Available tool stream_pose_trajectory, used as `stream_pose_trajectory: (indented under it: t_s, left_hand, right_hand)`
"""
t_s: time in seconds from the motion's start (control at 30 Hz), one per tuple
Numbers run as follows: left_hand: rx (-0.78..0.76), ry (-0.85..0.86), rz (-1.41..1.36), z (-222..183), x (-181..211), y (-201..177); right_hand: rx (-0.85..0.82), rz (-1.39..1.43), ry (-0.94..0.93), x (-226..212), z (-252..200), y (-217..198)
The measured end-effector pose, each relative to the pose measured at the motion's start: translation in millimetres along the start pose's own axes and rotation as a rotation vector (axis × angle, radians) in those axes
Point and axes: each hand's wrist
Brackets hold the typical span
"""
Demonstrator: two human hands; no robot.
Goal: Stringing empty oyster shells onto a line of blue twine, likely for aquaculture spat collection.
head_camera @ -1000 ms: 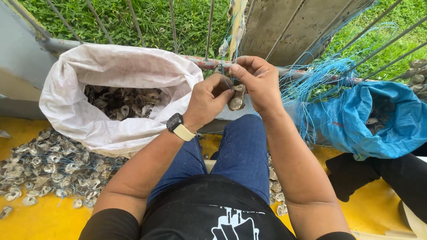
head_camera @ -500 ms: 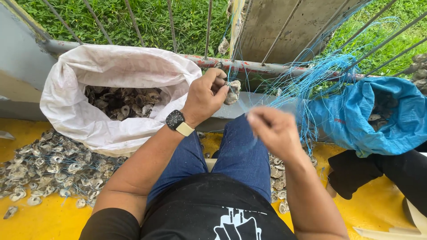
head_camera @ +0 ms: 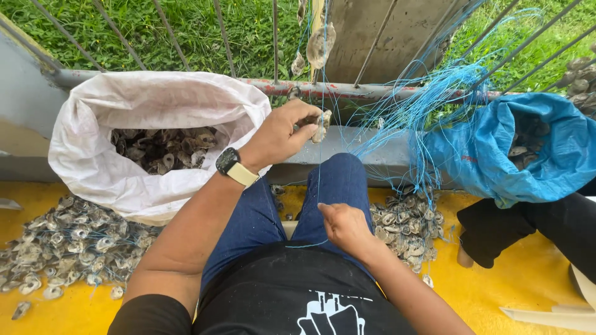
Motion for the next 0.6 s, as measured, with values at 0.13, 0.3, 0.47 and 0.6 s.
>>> stream_pose_trajectory:
  t_s: [0.13, 0.3, 0.47, 0.6]
  left_hand:
    - [0.028, -0.169, 0.040, 2, -5, 14]
    - [0.186, -0.206, 0.192, 2, -48, 41]
    - [0.222, -0.282, 0.213, 15, -85, 48]
    - [0.240, -0.288, 0.326, 17, -113, 48]
  right_hand:
    - [0.008, 0.070, -0.074, 3, 0, 15]
    - [0.046, 0.099, -0.157, 10, -7, 19]
    - [0.018, 0.090, -0.024, 30, -36, 25]
    - [0.217, 0.420, 0.268, 40, -35, 16]
Point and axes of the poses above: each hand's wrist, its own z-axis towards the middle knuckle, its own y-axis out of the palm, x = y × z, and after that the axes turned 14 degrees about z, right-handed
